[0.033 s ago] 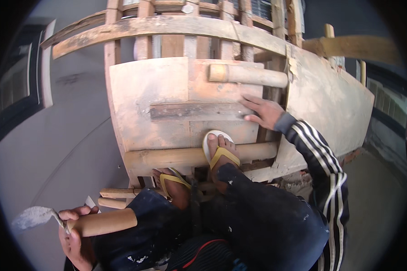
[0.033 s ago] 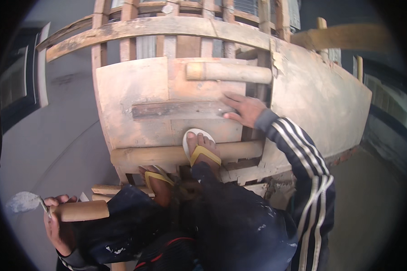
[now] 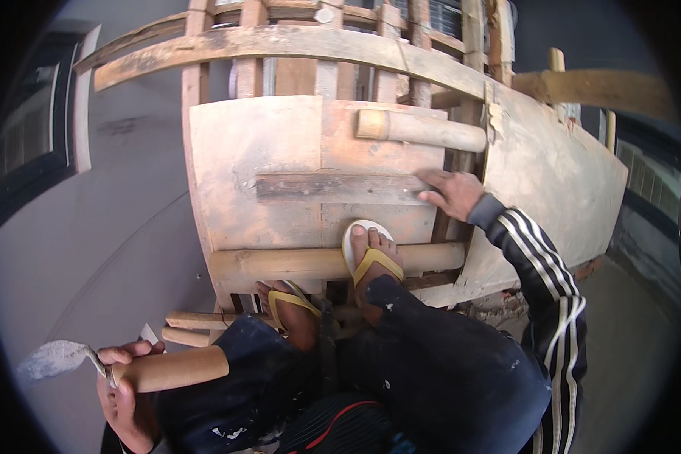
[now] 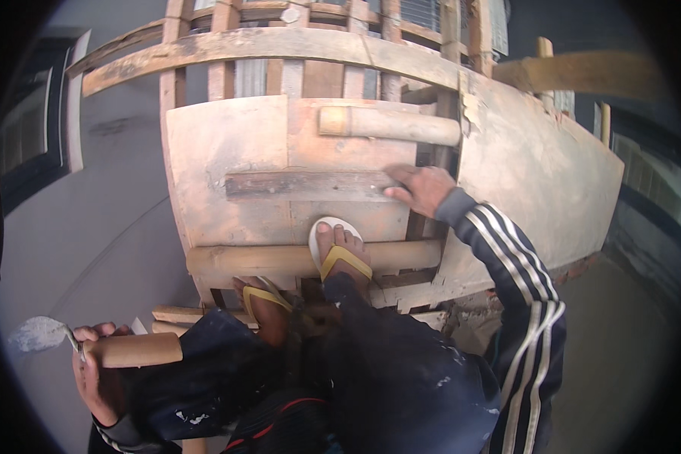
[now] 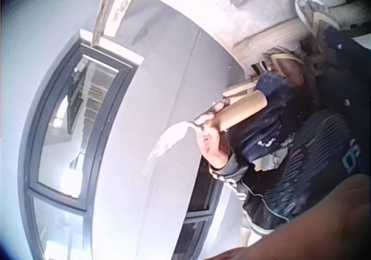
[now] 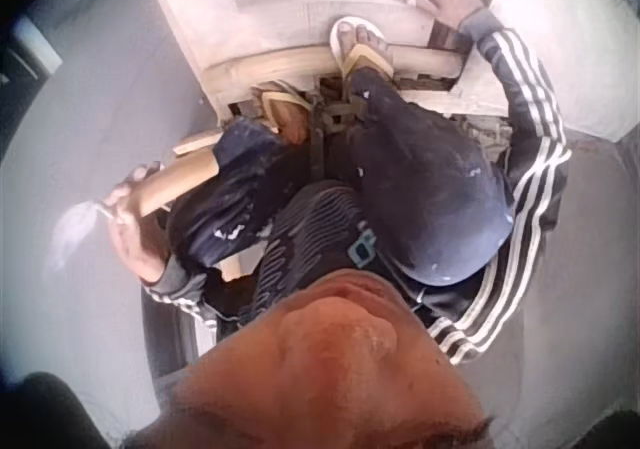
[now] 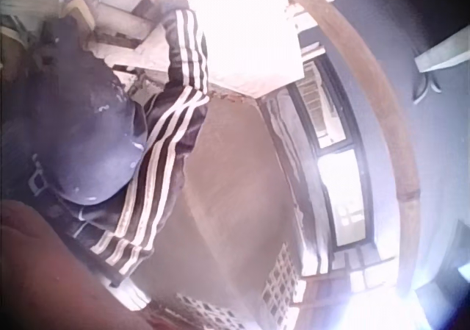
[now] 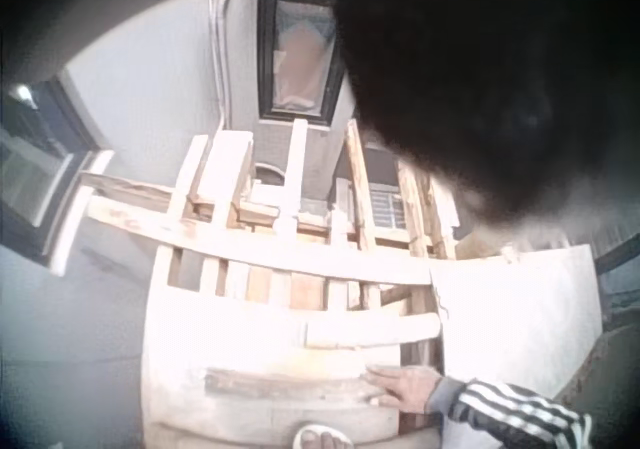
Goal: The person uses a trowel to scoop a white paste from a container and applies it to a wooden surface. They spread and smooth the paste across the wood, occasionally scraping the trowel against the surface to remove excess material.
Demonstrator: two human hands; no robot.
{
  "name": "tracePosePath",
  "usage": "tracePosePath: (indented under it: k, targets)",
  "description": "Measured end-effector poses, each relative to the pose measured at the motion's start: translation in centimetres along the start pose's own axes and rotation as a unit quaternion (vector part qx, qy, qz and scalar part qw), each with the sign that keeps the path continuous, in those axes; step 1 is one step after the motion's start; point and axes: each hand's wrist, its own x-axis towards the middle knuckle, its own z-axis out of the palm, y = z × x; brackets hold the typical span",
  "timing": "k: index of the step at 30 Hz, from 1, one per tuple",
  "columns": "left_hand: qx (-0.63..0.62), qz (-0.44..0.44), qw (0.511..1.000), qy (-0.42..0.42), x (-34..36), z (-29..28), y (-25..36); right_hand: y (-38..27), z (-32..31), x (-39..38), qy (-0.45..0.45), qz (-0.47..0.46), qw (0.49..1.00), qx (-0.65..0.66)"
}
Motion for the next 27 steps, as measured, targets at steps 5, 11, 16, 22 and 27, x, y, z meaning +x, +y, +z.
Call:
tracePosePath:
  k: [5, 11, 16, 22, 27]
  targets:
    - [-0.027, 0.026, 0.999, 0.022, -0.6, -0.5, -0.5, -4.5, -3.1, 2.6, -0.061, 0.032, 0.996, -0.061]
    - [0.001, 0.028, 1.000, 0.015, -0.1, 0.6, 0.2, -9.5, 1.6, 10.3, 0.050, -0.158, 0.953, 0.254]
    - [-0.003, 0.025, 0.999, 0.035, 0.2, 0.3, -0.1, -9.9, 0.7, 10.4, 0.029, -0.094, 0.985, 0.143]
    - [0.012, 0.020, 0.999, 0.036, -0.4, 0.1, -0.2, -4.5, 0.5, 2.5, 0.051, -0.035, 0.996, -0.059]
    - [0.006, 0.033, 0.999, 0.015, 0.0, -0.2, -0.4, -3.7, -0.4, 1.6, 0.104, -0.097, 0.990, -0.016]
